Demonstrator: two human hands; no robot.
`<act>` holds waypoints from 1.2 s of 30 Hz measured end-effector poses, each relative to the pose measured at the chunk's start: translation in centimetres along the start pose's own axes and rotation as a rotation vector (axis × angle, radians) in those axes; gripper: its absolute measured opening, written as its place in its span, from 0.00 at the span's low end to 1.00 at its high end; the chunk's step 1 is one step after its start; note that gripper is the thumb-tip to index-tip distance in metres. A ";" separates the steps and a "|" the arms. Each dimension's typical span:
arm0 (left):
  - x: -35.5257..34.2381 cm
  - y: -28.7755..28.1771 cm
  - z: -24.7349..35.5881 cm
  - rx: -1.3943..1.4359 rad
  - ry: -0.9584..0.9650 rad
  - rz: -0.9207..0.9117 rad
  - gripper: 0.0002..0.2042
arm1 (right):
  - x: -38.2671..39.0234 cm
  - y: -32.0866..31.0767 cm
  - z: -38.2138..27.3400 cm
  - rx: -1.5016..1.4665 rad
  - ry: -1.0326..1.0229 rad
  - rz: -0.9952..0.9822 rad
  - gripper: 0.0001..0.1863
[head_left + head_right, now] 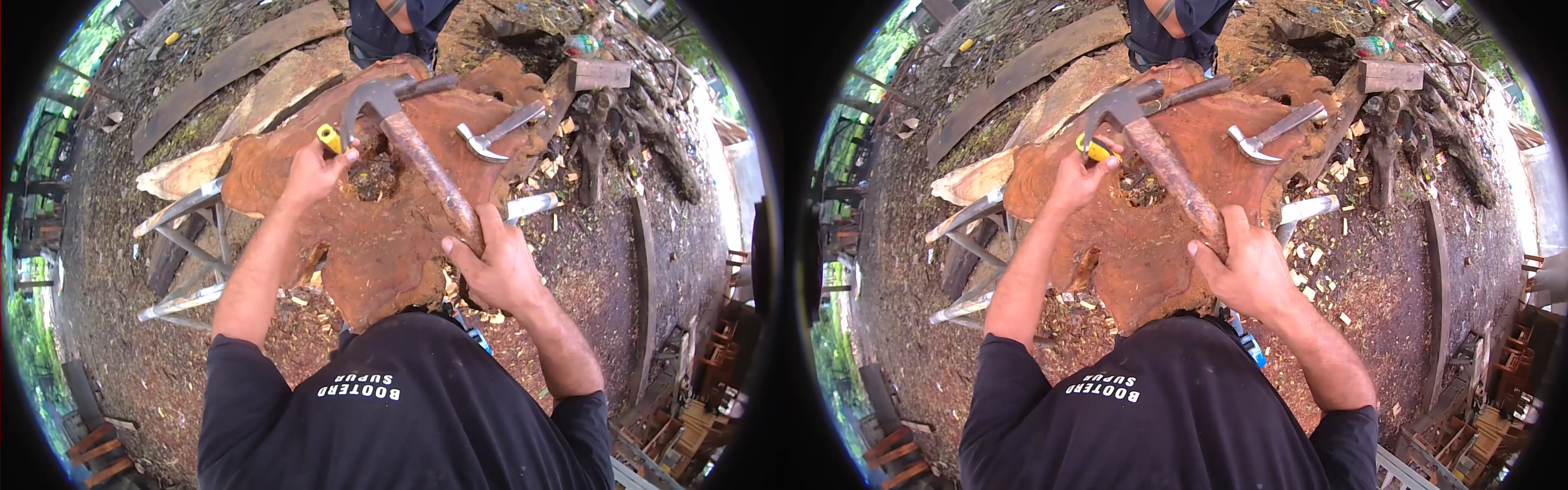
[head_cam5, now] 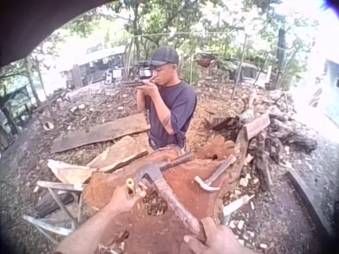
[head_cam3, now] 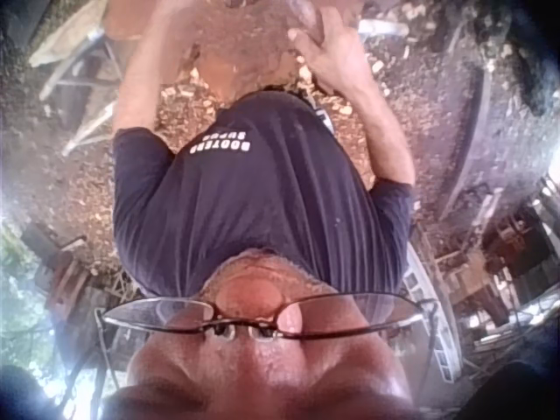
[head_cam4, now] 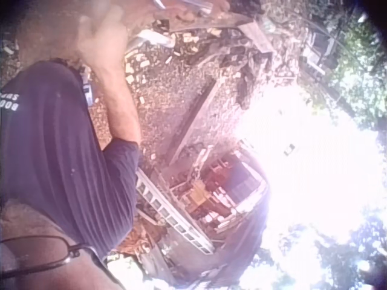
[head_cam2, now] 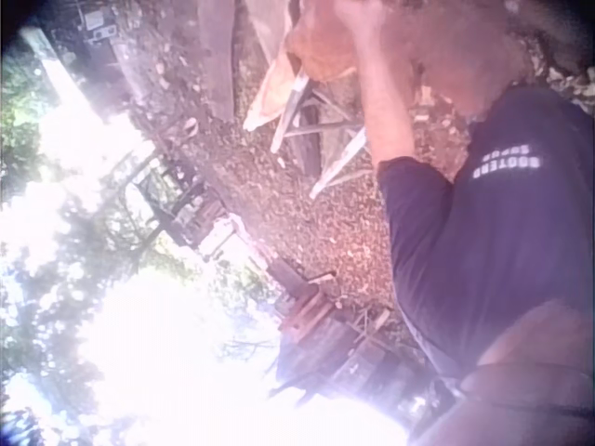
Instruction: The person picks up a chisel and a hammer, then carves the center hole of a wooden slab by striking the chisel with the hammer.
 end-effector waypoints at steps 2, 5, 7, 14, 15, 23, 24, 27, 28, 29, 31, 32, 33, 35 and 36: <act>-0.3 -0.9 1.1 -0.007 -0.008 -0.026 0.16 | 0.4 -0.1 0.7 -0.008 0.059 -0.004 0.21; 2.4 -1.4 5.3 -0.025 -0.014 -0.125 0.16 | 1.1 -0.1 1.4 -0.051 0.176 -0.045 0.23; 3.2 -1.2 5.9 -0.043 -0.041 -0.162 0.15 | 1.8 0.0 2.2 -0.081 0.251 -0.079 0.26; 4.0 -1.6 5.7 -0.115 -0.053 -0.196 0.14 | 2.3 -0.1 2.6 -0.107 0.177 0.007 0.23; 4.0 -1.6 5.5 -0.143 -0.077 -0.205 0.13 | 2.3 0.1 2.7 -0.128 0.178 0.008 0.23; 3.9 -1.7 5.3 -0.136 -0.054 -0.241 0.12 | 2.5 0.2 2.3 -0.115 0.152 0.000 0.23; 4.0 -1.7 5.3 -0.124 -0.061 -0.254 0.12 | 2.5 0.2 2.2 -0.117 0.126 0.017 0.23; 4.3 -1.8 5.8 -0.115 -0.035 -0.259 0.12 | 2.3 0.1 1.9 -0.134 0.171 -0.015 0.23; 4.3 -1.8 6.0 -0.114 -0.036 -0.257 0.12 | 2.3 0.2 1.9 -0.133 0.169 -0.017 0.23; 4.3 -1.6 6.1 -0.134 -0.063 -0.293 0.11 | 2.2 0.2 1.8 -0.133 0.158 -0.011 0.23; 4.4 -1.2 6.1 -0.153 -0.089 -0.325 0.11 | 2.1 0.3 1.6 -0.131 0.143 -0.007 0.23; 4.4 -1.0 6.3 -0.112 -0.063 -0.340 0.11 | 2.0 0.3 1.4 -0.126 0.116 0.001 0.23; 4.6 -0.8 6.4 -0.070 -0.037 -0.355 0.11 | 2.0 0.3 1.2 -0.122 0.090 0.008 0.23; 4.3 -0.8 6.2 -0.074 -0.057 -0.340 0.11 | 1.9 0.0 0.3 -0.107 0.053 0.012 0.23; 4.2 -0.9 5.9 -0.082 -0.077 -0.325 0.12 | 1.6 -0.2 -0.5 -0.095 0.014 0.018 0.23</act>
Point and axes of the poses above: each hand's wrist, its own x-axis away from the middle knuckle, its own y-axis out of the palm, z = x × y, the point moved 7 cm from there along -x, towards the middle knuckle, and after that the axes turned 9 degrees about -y, right-handed, at the moved point
